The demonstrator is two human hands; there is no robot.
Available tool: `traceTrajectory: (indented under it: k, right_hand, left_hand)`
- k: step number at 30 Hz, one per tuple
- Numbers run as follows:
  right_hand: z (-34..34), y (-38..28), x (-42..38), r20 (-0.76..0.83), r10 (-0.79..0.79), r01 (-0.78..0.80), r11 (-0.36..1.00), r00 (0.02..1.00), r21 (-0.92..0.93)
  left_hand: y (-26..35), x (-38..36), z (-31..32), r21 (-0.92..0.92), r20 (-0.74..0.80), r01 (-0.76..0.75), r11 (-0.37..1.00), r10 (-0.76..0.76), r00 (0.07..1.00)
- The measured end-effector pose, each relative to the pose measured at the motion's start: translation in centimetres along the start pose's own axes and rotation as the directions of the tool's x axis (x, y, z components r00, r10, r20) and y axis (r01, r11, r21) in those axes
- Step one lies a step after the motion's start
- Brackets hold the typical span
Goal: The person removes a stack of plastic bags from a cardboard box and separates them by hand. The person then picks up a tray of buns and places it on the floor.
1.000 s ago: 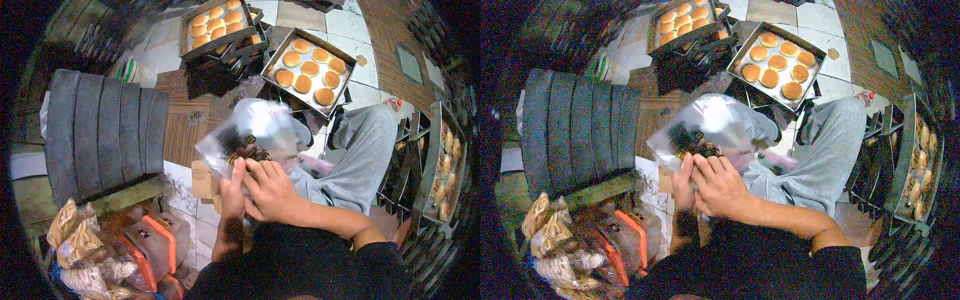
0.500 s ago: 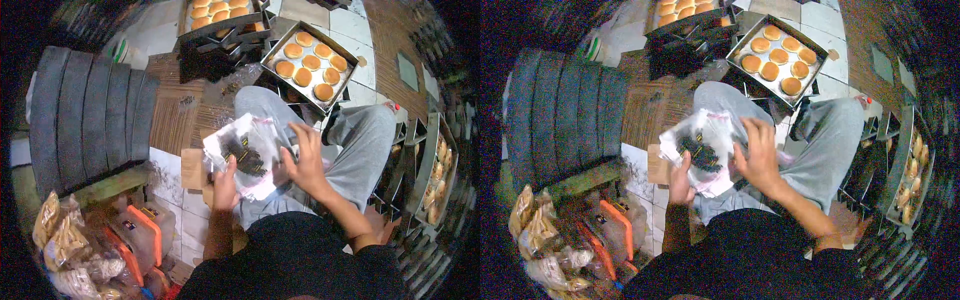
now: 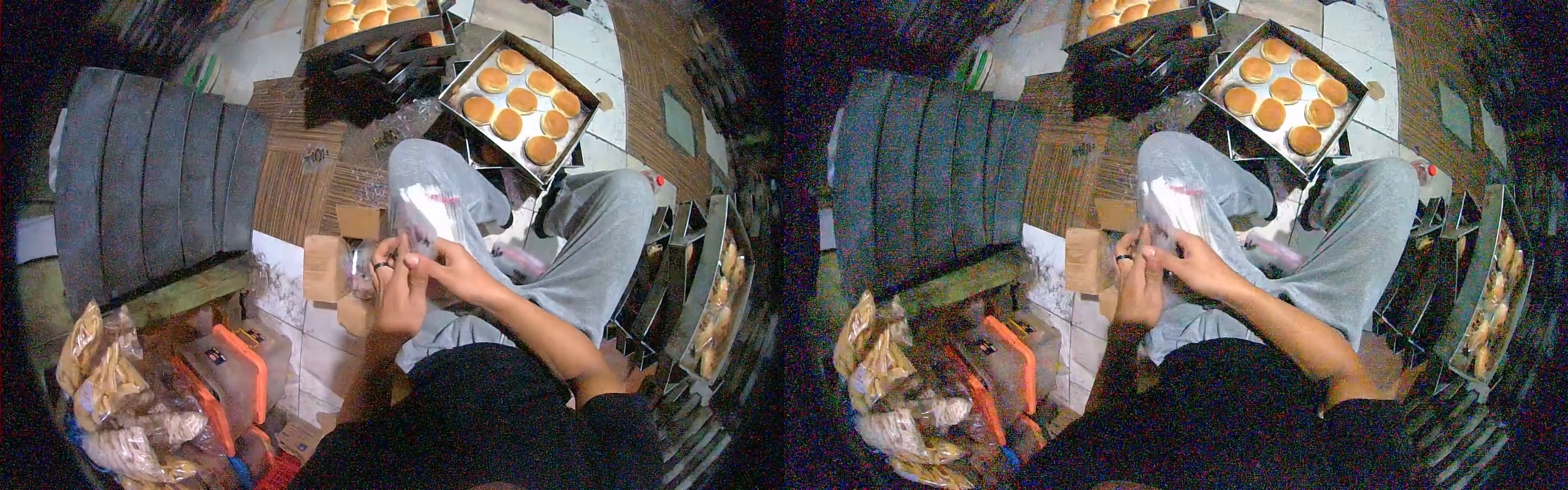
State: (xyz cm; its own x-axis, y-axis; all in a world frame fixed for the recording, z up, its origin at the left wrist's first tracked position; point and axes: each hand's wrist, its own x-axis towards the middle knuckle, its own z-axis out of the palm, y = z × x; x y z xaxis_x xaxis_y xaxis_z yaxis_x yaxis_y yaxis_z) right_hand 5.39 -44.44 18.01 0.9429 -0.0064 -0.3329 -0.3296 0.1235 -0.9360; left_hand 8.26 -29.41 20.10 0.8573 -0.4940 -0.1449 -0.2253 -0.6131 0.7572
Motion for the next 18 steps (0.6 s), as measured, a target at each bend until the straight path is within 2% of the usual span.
traceTrajectory:
  k: [2,4,5,6,8,10,11,12,13,15,16,18]
  right_hand:
    - [-0.4,0.1,0.1,0.007,0.024,-0.024,1.000,1.000,0.010]
    - [-0.7,0.3,0.2,0.021,0.048,-0.048,0.999,0.999,0.021]
    - [-0.8,0.9,0.3,0.044,0.101,-0.105,0.990,0.994,0.092]
    - [-1.0,1.5,0.5,0.072,0.152,-0.162,0.974,0.986,0.160]
    - [-1.5,2.6,0.9,0.088,0.153,-0.166,0.970,0.984,0.176]
    - [-1.4,3.8,1.1,0.101,0.157,-0.174,0.966,0.982,0.193]
    - [-1.2,4.4,1.2,0.066,0.125,-0.139,0.938,0.990,0.318]
    - [-1.0,4.3,1.2,0.027,0.098,-0.100,0.893,0.995,0.438]
    - [-1.0,4.3,1.2,0.027,0.095,-0.097,0.891,0.995,0.444]
    - [-1.3,3.8,1.1,0.001,0.146,-0.121,0.815,0.989,0.567]
    - [-1.7,3.6,1.0,-0.003,0.141,-0.114,0.814,0.990,0.570]
    - [-2.4,3.3,0.8,0.063,0.111,-0.124,0.958,0.992,0.260]
  left_hand:
    - [-0.8,0.5,0.0,0.012,-0.036,-0.007,1.000,0.008,0.999]
    - [-2.0,1.0,-0.4,-0.096,-0.037,0.012,0.995,-0.015,0.999]
    - [-2.2,1.1,-0.5,-0.088,-0.036,0.011,0.996,-0.014,0.999]
    - [-2.2,1.1,-0.6,-0.039,-0.046,0.017,0.999,-0.019,0.999]
    - [-2.9,1.3,-0.7,0.014,-0.054,0.021,1.000,-0.020,0.998]
    - [-3.7,1.6,-0.8,0.148,0.021,0.006,0.989,-0.009,1.000]
    - [-3.9,1.7,-0.8,0.154,0.024,0.003,0.988,-0.006,1.000]
    - [-3.4,1.9,-1.0,-0.097,0.017,0.156,0.983,-0.155,0.988]
    - [-3.1,2.0,-1.1,-0.340,0.046,0.296,0.893,-0.299,0.953]
    - [-3.3,2.2,-0.9,-0.348,0.008,0.248,0.904,-0.261,0.965]
    - [-3.3,2.4,-0.8,-0.360,-0.028,0.200,0.911,-0.225,0.974]
    - [-2.1,2.4,-0.8,-0.382,-0.024,0.208,0.900,-0.235,0.972]
